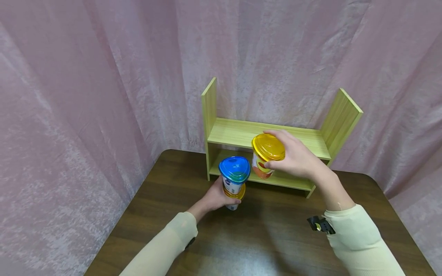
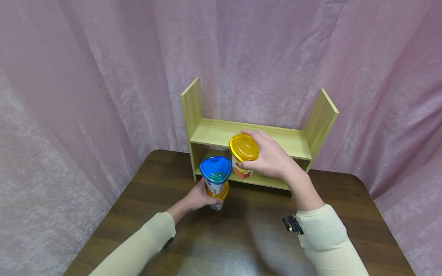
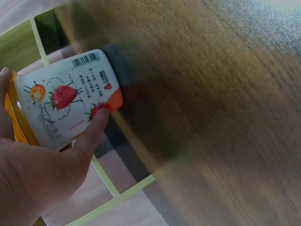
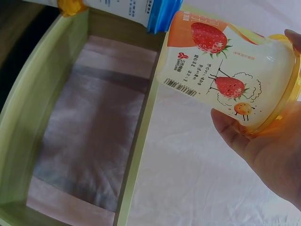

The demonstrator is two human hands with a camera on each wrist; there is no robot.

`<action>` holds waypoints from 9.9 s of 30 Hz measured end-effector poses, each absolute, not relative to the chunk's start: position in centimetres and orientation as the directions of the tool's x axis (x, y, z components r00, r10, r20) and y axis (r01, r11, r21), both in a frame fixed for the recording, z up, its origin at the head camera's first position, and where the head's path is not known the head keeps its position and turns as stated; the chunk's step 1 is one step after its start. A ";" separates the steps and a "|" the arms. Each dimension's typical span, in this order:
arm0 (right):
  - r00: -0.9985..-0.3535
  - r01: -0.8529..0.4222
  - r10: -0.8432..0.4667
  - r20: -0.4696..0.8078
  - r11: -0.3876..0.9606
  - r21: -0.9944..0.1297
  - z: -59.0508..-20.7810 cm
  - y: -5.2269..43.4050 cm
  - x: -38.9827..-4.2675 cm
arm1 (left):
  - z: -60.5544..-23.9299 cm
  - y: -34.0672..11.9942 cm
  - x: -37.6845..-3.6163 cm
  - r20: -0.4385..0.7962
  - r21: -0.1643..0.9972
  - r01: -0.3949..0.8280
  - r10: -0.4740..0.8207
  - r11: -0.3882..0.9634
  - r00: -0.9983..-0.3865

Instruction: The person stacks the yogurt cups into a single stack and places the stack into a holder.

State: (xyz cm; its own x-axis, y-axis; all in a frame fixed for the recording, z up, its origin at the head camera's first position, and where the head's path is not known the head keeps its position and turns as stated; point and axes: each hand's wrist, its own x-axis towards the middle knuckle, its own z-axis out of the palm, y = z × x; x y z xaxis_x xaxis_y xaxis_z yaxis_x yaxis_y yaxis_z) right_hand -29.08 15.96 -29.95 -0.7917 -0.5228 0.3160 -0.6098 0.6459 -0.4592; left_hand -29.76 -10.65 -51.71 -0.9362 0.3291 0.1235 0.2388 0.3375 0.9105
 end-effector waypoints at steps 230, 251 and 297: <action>-0.827 -0.492 -0.028 0.561 0.518 -0.699 -38.4 24.7 -28.1 | -51.4 -10.8 -29.2 0.111 0.908 0.227 0.319 0.352 -0.941; -0.805 -0.437 0.111 0.582 0.552 -0.710 -39.3 26.5 -27.1 | -51.4 -10.8 -29.2 0.128 0.909 0.242 0.326 0.339 -0.937; -0.815 -0.337 0.343 0.468 0.375 -0.863 -39.7 26.9 -30.9 | -51.1 -10.7 -29.0 0.100 0.897 0.221 0.312 0.382 -0.945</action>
